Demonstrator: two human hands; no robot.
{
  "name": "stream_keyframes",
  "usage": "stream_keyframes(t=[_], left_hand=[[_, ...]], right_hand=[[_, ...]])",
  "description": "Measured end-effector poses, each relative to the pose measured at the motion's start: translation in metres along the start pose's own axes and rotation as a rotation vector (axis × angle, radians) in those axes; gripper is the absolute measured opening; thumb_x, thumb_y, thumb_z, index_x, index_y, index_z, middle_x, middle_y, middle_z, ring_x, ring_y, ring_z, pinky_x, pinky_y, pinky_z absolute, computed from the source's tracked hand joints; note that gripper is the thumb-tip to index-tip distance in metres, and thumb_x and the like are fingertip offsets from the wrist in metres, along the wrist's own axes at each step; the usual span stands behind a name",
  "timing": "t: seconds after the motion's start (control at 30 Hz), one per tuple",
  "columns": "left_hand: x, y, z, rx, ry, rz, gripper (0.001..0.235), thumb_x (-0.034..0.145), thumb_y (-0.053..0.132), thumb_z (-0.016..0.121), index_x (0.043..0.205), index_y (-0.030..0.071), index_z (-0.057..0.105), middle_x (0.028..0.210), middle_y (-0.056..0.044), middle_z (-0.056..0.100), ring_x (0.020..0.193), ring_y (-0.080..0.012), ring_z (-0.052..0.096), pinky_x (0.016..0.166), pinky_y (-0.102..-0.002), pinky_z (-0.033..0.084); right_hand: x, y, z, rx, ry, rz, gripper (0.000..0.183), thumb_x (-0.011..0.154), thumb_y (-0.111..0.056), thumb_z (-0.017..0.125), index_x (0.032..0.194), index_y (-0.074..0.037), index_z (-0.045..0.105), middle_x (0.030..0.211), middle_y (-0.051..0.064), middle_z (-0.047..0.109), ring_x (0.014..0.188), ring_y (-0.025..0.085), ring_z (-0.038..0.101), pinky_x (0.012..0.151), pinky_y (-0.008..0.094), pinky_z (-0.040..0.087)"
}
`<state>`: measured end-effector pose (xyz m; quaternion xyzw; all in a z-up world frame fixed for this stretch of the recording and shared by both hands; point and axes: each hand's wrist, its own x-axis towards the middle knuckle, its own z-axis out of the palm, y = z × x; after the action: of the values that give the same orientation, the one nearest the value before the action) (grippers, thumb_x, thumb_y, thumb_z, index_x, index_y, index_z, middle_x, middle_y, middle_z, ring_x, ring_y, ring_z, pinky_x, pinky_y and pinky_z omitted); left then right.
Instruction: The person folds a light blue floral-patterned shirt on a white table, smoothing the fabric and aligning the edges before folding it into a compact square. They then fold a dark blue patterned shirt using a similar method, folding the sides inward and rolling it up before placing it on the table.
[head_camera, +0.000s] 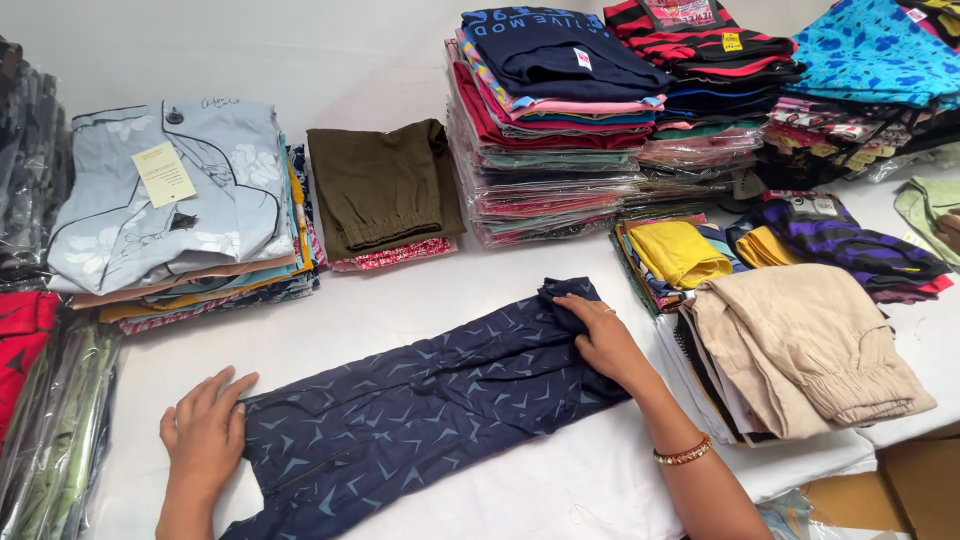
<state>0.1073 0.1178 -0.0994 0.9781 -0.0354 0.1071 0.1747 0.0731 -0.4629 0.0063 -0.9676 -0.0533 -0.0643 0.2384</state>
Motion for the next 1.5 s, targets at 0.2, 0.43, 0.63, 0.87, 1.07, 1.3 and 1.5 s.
stream_keyframes(t=[0.2, 0.43, 0.63, 0.87, 1.07, 1.3, 1.5], left_hand=[[0.000, -0.002, 0.003, -0.009, -0.001, -0.006, 0.045, 0.095, 0.025, 0.055, 0.137, 0.042, 0.062, 0.154, 0.007, 0.051, 0.143, -0.0203, 0.041, 0.122, -0.060, 0.017], [0.001, -0.008, 0.011, -0.003, -0.016, -0.015, 0.047, 0.094, 0.026, 0.056, 0.137, 0.044, 0.062, 0.155, 0.008, 0.050, 0.143, -0.0197, 0.041, 0.122, -0.060, 0.016], [0.000, -0.009, 0.010, -0.009, -0.014, -0.011, 0.046, 0.095, 0.027, 0.055, 0.137, 0.044, 0.061, 0.155, 0.008, 0.050, 0.144, -0.0203, 0.041, 0.122, -0.060, 0.015], [0.000, -0.011, 0.012, -0.014, -0.009, -0.005, 0.045, 0.096, 0.028, 0.054, 0.137, 0.044, 0.061, 0.155, 0.008, 0.050, 0.144, -0.0213, 0.040, 0.123, -0.059, 0.014], [0.000, -0.011, 0.014, 0.010, -0.022, -0.005, 0.045, 0.096, 0.028, 0.053, 0.138, 0.044, 0.061, 0.156, 0.007, 0.049, 0.145, -0.0214, 0.040, 0.122, -0.060, 0.014], [-0.001, -0.011, 0.012, -0.024, -0.009, -0.005, 0.044, 0.097, 0.029, 0.054, 0.137, 0.044, 0.062, 0.155, 0.007, 0.050, 0.145, -0.0219, 0.039, 0.123, -0.059, 0.013], [-0.002, -0.012, 0.011, -0.022, -0.004, 0.010, 0.044, 0.097, 0.029, 0.054, 0.137, 0.044, 0.062, 0.156, 0.006, 0.050, 0.146, -0.0217, 0.038, 0.123, -0.060, 0.014]], right_hand=[[0.001, 0.044, -0.003, 0.419, 0.110, 0.124, 0.064, 0.074, 0.011, 0.047, 0.132, -0.008, 0.065, 0.127, 0.014, 0.073, 0.124, 0.023, 0.065, 0.108, 0.031, 0.044], [-0.015, 0.030, -0.017, 0.478, 0.038, 0.174, 0.065, 0.076, 0.013, 0.040, 0.129, -0.007, 0.073, 0.118, 0.014, 0.080, 0.113, 0.023, 0.072, 0.105, 0.030, 0.049], [-0.017, -0.027, -0.009, 0.033, -0.205, -0.083, 0.072, 0.084, -0.010, 0.070, 0.151, -0.015, 0.044, 0.158, 0.019, 0.038, 0.139, 0.037, 0.041, 0.114, 0.043, 0.032], [-0.026, -0.015, -0.035, 0.381, -0.054, 0.143, 0.058, 0.096, -0.017, 0.063, 0.152, -0.021, 0.049, 0.141, 0.013, 0.060, 0.122, 0.029, 0.058, 0.107, 0.039, 0.045], [-0.011, -0.010, -0.035, 0.231, 0.036, 0.095, 0.043, 0.094, -0.009, 0.060, 0.134, -0.020, 0.068, 0.132, 0.003, 0.072, 0.118, 0.021, 0.066, 0.100, 0.034, 0.053], [0.044, -0.001, 0.009, -0.136, -0.106, -0.103, 0.029, 0.083, -0.020, 0.076, 0.112, -0.015, 0.070, 0.131, 0.001, 0.066, 0.128, 0.028, 0.052, 0.103, 0.044, 0.038], [0.041, 0.003, 0.012, -0.160, 0.075, -0.083, 0.030, 0.083, -0.027, 0.079, 0.110, -0.016, 0.069, 0.125, 0.002, 0.067, 0.125, 0.028, 0.055, 0.100, 0.044, 0.041]])
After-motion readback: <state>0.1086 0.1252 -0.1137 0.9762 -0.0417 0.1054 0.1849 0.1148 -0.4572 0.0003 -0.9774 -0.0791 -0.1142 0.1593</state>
